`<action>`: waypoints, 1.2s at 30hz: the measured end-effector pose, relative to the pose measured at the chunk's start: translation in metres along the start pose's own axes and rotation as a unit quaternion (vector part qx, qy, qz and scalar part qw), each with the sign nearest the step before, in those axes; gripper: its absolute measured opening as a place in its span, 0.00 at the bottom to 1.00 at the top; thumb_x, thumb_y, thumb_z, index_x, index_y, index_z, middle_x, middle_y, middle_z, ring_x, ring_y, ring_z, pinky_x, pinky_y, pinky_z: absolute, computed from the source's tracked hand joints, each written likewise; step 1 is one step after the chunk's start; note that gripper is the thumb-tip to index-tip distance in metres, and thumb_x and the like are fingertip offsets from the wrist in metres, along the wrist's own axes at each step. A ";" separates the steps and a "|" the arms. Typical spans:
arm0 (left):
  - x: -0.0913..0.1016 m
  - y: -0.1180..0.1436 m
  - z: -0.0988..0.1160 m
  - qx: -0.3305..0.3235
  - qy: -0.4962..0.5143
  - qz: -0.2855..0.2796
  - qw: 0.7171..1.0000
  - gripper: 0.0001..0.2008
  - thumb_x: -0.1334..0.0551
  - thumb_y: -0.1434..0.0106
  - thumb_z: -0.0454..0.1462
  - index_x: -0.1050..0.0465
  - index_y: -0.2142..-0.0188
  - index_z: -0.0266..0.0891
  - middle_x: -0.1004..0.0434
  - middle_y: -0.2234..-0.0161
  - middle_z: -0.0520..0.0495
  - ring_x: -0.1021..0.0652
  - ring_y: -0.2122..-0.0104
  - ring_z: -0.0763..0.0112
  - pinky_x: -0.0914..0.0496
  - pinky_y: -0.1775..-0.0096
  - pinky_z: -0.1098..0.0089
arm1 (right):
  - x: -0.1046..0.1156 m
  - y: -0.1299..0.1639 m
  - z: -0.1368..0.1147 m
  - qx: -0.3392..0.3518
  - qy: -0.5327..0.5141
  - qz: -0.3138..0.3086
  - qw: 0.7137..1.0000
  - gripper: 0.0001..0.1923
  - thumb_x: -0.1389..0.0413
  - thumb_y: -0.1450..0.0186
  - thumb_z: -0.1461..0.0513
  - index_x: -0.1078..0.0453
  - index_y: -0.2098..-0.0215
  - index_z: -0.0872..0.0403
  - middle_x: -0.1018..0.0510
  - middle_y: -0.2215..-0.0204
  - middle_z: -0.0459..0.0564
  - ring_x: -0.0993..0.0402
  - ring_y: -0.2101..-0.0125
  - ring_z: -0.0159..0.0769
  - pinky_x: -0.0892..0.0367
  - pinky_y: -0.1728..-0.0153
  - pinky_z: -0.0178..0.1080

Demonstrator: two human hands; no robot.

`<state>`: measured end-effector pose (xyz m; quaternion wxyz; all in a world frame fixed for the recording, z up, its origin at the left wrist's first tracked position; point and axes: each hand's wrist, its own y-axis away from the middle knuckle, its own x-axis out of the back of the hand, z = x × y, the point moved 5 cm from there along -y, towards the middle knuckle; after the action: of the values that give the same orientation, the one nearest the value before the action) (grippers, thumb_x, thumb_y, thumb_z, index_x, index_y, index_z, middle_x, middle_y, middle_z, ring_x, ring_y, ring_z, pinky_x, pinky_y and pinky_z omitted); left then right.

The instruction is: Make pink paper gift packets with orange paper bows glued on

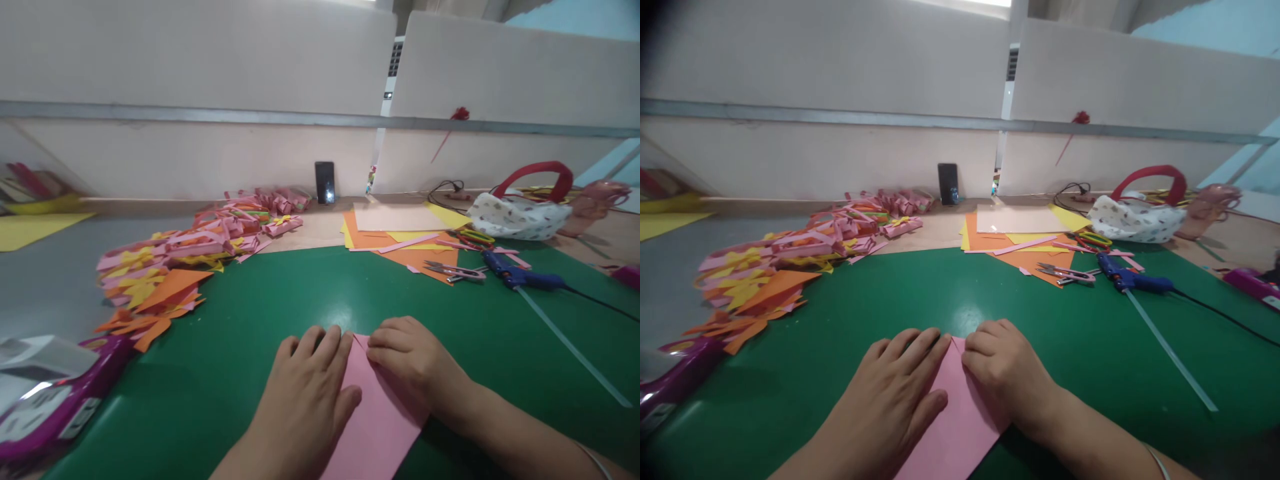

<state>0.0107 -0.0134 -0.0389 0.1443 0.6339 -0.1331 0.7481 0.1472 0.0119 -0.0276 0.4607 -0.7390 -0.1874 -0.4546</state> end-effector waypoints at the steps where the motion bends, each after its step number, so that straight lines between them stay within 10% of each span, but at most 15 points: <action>1: 0.000 0.000 0.000 0.001 0.001 0.000 1.000 0.24 0.54 0.35 0.47 0.44 0.42 0.47 0.37 0.43 0.50 0.37 0.48 0.56 0.42 0.53 0.51 | 0.000 0.000 0.000 -0.001 0.000 -0.003 1.000 0.16 0.55 0.31 0.63 0.28 0.69 0.56 0.24 0.72 0.48 0.32 0.66 0.33 0.43 0.66 0.37; 17: 0.017 -0.012 0.014 -0.022 -0.039 -0.019 0.999 0.18 0.58 0.35 0.39 0.37 0.50 0.47 0.29 0.58 0.47 0.32 0.58 0.57 0.38 0.63 0.54 | 0.006 0.009 -0.006 0.028 0.029 -0.032 0.999 0.13 0.55 0.31 0.65 0.29 0.59 0.56 0.23 0.69 0.51 0.32 0.63 0.36 0.41 0.61 0.41; 24: 0.007 -0.011 0.017 -0.019 -0.031 -0.014 0.999 0.18 0.50 0.36 0.41 0.37 0.48 0.43 0.32 0.48 0.50 0.35 0.50 0.56 0.39 0.56 0.52 | 0.002 0.008 0.000 -0.027 -0.043 -0.104 0.993 0.11 0.54 0.32 0.64 0.31 0.59 0.56 0.26 0.68 0.51 0.35 0.67 0.34 0.39 0.67 0.37; 36: 0.004 -0.006 0.017 -0.044 -0.037 0.027 0.998 0.20 0.52 0.35 0.41 0.38 0.45 0.42 0.34 0.44 0.48 0.36 0.47 0.58 0.43 0.51 0.54 | -0.012 -0.004 -0.008 0.007 0.167 -0.128 0.978 0.07 0.47 0.41 0.70 0.31 0.64 0.59 0.31 0.70 0.52 0.41 0.71 0.38 0.46 0.74 0.41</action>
<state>0.0275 -0.0140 -0.0325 0.1468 0.6506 -0.1877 0.7211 0.1343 0.0088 -0.0349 0.4292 -0.6192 -0.2038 -0.6252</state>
